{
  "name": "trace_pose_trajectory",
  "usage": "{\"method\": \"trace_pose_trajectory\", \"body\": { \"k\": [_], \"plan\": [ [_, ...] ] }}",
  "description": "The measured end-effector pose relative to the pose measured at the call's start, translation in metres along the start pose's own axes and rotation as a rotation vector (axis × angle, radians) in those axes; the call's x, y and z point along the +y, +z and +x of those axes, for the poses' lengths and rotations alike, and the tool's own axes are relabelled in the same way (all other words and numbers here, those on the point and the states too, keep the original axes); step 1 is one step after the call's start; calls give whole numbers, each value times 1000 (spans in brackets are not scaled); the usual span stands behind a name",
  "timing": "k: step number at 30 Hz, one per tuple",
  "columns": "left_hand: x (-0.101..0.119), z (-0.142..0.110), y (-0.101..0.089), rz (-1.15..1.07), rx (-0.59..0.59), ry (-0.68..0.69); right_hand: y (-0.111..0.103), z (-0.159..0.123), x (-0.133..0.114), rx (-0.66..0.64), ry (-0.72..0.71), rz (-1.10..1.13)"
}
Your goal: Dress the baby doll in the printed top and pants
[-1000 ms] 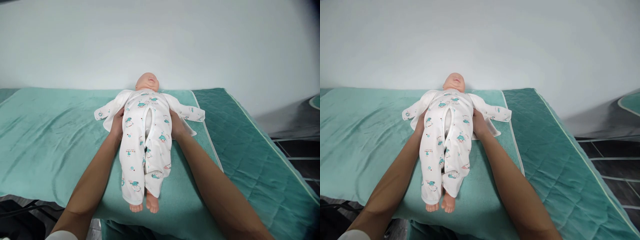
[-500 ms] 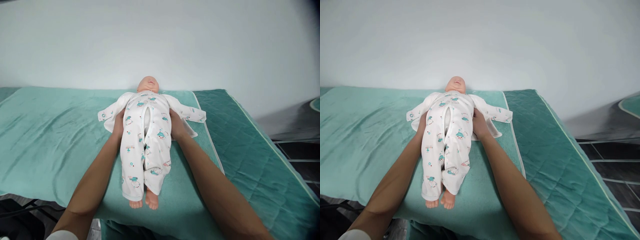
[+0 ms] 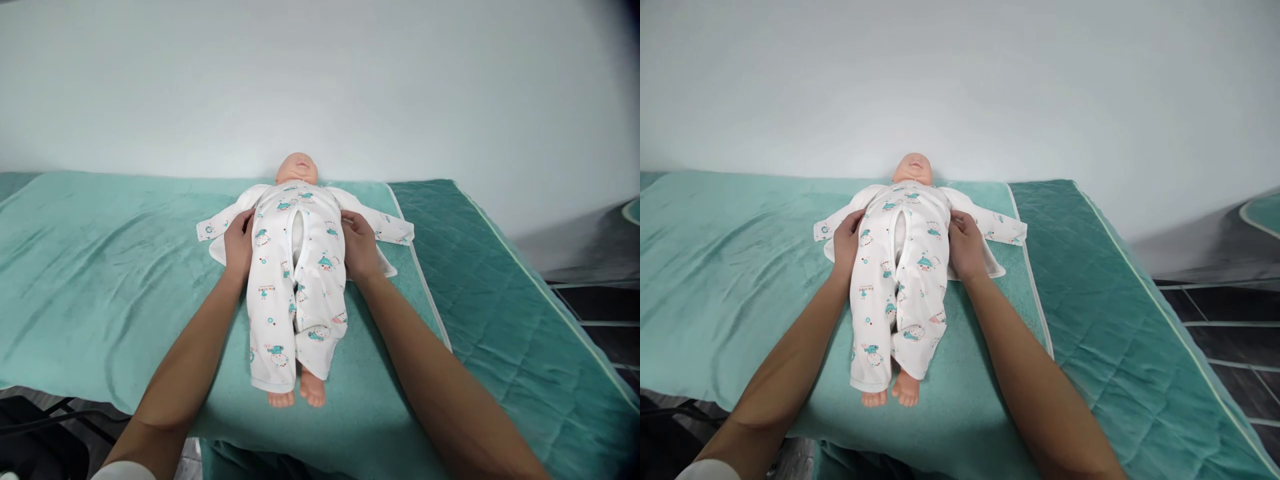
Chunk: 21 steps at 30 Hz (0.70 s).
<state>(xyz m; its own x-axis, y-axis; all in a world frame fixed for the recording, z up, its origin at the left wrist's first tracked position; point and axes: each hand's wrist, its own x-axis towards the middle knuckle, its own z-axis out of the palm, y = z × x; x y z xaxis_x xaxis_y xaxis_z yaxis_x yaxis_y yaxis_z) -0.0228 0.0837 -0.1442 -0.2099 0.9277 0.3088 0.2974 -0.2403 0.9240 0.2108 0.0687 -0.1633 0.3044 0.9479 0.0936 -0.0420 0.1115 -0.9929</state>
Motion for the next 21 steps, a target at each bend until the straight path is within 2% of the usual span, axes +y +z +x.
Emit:
{"method": "trace_pose_trajectory", "body": {
  "k": [3, 6, 11, 14, 17, 21],
  "plan": [
    [0, 1, 0, 43, 21, 98, 0, 0, -3, 35, -41, -38],
    [0, 5, 1, 86, -6, 173, -2, -3, -6, 96, -110, -142],
    [-2, 18, 4, 114, -39, 280, -4, -6, -10, 182, -351, -285],
    [-6, 30, 8, 128, -76, 341, 0, -1, -7, 138, -435, -246],
    [-12, 44, 15, 121, -113, 385, 8, 16, -1, 92, -418, -200],
    [-15, 62, 20, 50, -203, 278, 15, 42, 4, 40, -420, -183]
  ]
}}
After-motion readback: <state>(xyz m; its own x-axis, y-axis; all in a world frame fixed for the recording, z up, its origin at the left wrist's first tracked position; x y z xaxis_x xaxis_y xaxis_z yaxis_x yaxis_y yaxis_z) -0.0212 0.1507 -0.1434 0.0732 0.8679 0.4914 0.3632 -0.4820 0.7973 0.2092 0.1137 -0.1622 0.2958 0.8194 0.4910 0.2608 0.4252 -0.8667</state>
